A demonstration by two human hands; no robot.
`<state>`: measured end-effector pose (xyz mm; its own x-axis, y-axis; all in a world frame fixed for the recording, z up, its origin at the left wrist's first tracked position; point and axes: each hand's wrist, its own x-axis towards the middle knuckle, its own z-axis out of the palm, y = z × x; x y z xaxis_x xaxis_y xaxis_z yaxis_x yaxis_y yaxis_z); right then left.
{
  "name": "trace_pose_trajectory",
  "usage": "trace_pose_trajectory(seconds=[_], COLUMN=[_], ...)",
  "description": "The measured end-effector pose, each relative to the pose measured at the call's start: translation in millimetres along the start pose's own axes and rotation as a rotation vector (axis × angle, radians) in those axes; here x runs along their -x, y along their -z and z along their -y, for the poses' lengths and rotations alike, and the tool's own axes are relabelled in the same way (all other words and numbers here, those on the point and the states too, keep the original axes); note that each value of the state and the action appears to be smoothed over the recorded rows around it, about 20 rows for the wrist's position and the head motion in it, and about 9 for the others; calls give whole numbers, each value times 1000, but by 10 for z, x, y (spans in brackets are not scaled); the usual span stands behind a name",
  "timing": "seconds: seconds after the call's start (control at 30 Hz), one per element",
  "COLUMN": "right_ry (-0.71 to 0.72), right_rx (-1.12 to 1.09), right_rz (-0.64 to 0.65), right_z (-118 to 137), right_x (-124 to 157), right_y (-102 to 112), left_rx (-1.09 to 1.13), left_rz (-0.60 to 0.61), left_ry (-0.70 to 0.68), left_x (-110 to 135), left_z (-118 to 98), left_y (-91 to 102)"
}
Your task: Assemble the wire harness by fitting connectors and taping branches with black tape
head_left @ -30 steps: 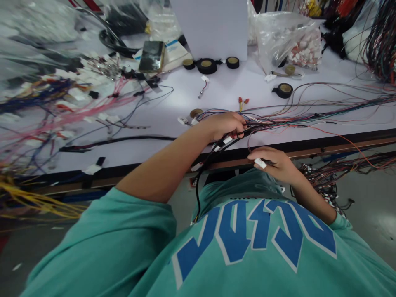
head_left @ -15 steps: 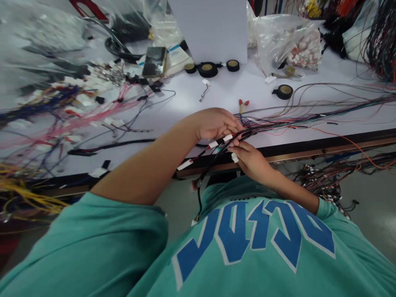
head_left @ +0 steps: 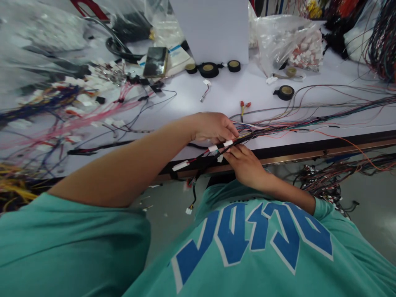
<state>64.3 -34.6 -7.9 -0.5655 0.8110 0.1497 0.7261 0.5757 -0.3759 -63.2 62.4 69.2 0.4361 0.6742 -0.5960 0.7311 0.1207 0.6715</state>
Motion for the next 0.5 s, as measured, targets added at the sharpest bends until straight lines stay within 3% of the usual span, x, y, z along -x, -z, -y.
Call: trace_pose_trajectory(seconds=[0.1,0.2,0.4,0.5], right_ry=[-16,-1,139,291], right_rx=[40,51,50,50], right_rz=[67,76,-21,-93], right_z=[34,25,-123,-234], right_x=[-2,3,116,239], right_y=[49,53,-26,-49], left_rx=[-117,-212,-649,-805], left_rz=[94,109,-97,-158], left_ry=[41,95,-44,-57], left_x=[-45,-57,-9,23], left_z=[-52,-118,-213,-229], left_y=[-28,-65,-132,-155])
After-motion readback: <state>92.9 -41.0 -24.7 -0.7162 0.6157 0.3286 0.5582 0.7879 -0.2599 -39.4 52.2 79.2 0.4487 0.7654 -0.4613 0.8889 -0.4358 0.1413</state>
